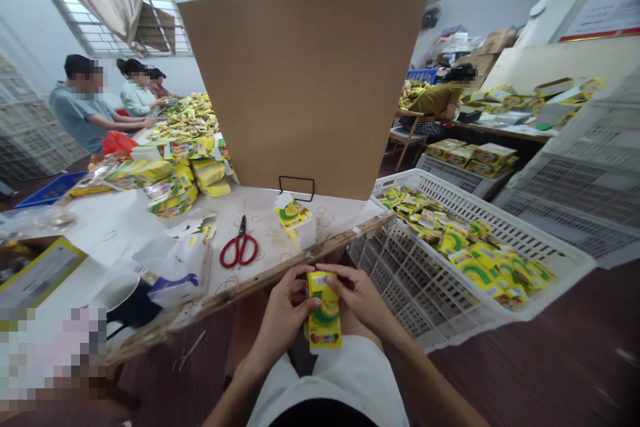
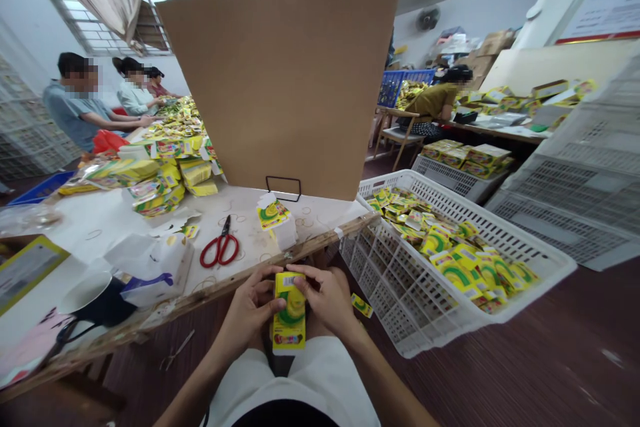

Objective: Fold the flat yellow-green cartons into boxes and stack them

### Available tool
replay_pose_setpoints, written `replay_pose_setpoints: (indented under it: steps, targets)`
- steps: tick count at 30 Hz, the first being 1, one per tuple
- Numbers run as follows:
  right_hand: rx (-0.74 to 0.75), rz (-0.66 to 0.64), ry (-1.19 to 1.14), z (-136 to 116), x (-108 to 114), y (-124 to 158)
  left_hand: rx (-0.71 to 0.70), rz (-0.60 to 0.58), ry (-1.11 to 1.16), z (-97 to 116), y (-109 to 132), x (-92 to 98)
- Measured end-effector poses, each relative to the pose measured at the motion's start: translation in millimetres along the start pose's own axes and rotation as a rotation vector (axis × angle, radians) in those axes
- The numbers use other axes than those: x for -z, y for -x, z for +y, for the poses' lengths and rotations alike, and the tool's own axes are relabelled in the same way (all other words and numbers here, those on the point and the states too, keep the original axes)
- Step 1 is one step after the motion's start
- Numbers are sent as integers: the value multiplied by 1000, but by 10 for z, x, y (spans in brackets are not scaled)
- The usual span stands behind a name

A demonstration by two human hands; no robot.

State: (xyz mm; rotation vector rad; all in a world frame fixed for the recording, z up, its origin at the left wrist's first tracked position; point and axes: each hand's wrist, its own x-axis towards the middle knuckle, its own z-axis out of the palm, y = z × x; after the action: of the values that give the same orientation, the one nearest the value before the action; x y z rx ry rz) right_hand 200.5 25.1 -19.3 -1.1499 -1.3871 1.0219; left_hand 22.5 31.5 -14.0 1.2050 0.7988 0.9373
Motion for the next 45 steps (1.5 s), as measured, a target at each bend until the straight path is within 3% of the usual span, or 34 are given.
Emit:
replay_pose_setpoints:
  steps: [2, 8, 10, 13, 15, 19, 23, 28, 32, 34, 36, 37, 39, 42, 45]
  targets:
    - [-37, -32, -56, 45, -27, 8, -9, -10, 16, -37, -8, -31]
    - [-92, 68, -164, 59, 16, 10, -35, -3, -79, -81, -11, -117]
    - [-49, 276, -214, 33, 188, -78, -151, 75, -259, -67, -127, -72]
    - [141, 809, -423, 37, 505, -257, -402, 281, -636, -40, -473, 137]
    - [132, 896, -581, 90, 613, -322, -487, 339, -885, -29, -746, 341]
    - [-172, 611, -584, 286, 440, -244, -505, 218, -1044, -15, -1090, 695]
    - [-237, 553, -551, 357, 120, -132, -566, 216, -1049, 44, -1046, 802]
    - [-262, 307, -567, 166, -123, -164, -702, 161, -1027, 49, -663, 569]
    - [-195, 299, -586, 100, -174, -186, -793, -89, -816, -19, -263, 282]
    - [-189, 331, -599, 111, -182, -151, -668, 13, -534, -25, -135, 182]
    - [-200, 295, -609, 125, -214, -93, -452, 147, -156, -6, -85, 121]
    - [-208, 258, -621, 130, -243, -61, -341, 171, 22, 9, -84, 101]
    - [-227, 179, -649, 131, -317, -4, -156, 109, 273, 39, -104, 73]
    - [-251, 122, -705, 118, -412, 55, -37, 12, 381, 69, -129, 41]
    - [-231, 134, -679, 80, -444, 88, -71, 3, 321, 66, -130, 14]
